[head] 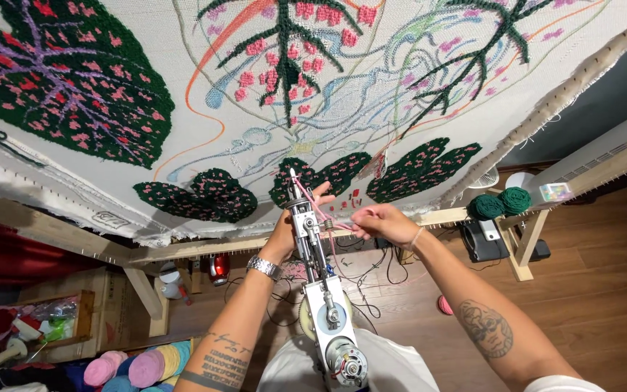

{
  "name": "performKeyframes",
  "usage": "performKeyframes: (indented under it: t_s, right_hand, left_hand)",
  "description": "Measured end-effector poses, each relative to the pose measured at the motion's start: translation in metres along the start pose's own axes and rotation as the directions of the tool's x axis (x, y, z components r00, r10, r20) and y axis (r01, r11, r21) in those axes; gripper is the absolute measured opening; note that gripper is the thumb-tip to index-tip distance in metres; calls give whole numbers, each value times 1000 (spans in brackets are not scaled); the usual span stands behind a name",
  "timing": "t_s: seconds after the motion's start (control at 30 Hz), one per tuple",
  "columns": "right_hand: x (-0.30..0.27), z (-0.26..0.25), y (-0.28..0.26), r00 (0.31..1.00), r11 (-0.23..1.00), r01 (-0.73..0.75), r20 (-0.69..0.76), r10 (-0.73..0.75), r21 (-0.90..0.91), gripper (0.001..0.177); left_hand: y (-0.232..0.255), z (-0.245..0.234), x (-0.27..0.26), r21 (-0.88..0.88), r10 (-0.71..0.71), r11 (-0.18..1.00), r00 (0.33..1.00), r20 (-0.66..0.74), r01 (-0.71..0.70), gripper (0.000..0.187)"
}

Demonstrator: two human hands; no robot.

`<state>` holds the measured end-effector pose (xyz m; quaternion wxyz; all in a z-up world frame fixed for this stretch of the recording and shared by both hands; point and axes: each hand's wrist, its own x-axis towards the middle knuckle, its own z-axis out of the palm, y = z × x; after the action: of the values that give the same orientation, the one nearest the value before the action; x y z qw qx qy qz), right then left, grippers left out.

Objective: Using a tufting gun to apply pink yarn to a leaf pattern on a rug canvas.

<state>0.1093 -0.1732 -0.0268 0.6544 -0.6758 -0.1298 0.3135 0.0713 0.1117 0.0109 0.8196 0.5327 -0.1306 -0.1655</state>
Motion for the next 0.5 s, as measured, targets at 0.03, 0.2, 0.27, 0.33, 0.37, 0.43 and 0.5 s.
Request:
performKeyframes:
  t_s: [0.03,0.2,0.27,0.33,0.37,0.43,0.5]
  right_hand:
    - [-6,-2,5,998,997,-57,-38,59,59,29]
    - [-25,-18,47,960,934,-175,-158,232,312,27]
    - [-33,-27,66,909,848,-200,-229,347,491,27]
    - [-37,-34,81,916,850,-173,-236,325,498,26]
    - [-39,-37,87,922,851,-146,-242,302,504,24]
    - [-52,-33,77,916,885,-134,-285,283,446,24]
    - [-62,-33,73,909,914,-126,-325,262,384,26]
  left_hand:
    - [0,-2,0,140,151,978,988,35,-154,52]
    - [21,13,-6,384,487,752,844,226,-536,40]
    - [27,20,-8,105,53,993,998,-44,-48,58]
    - [28,21,-10,146,44,989,997,-69,-33,56]
    - [30,21,-11,188,38,982,995,-94,-20,54]
    - [20,13,-11,148,74,987,996,-40,-67,58]
    - [17,9,-11,104,113,988,994,11,-113,62]
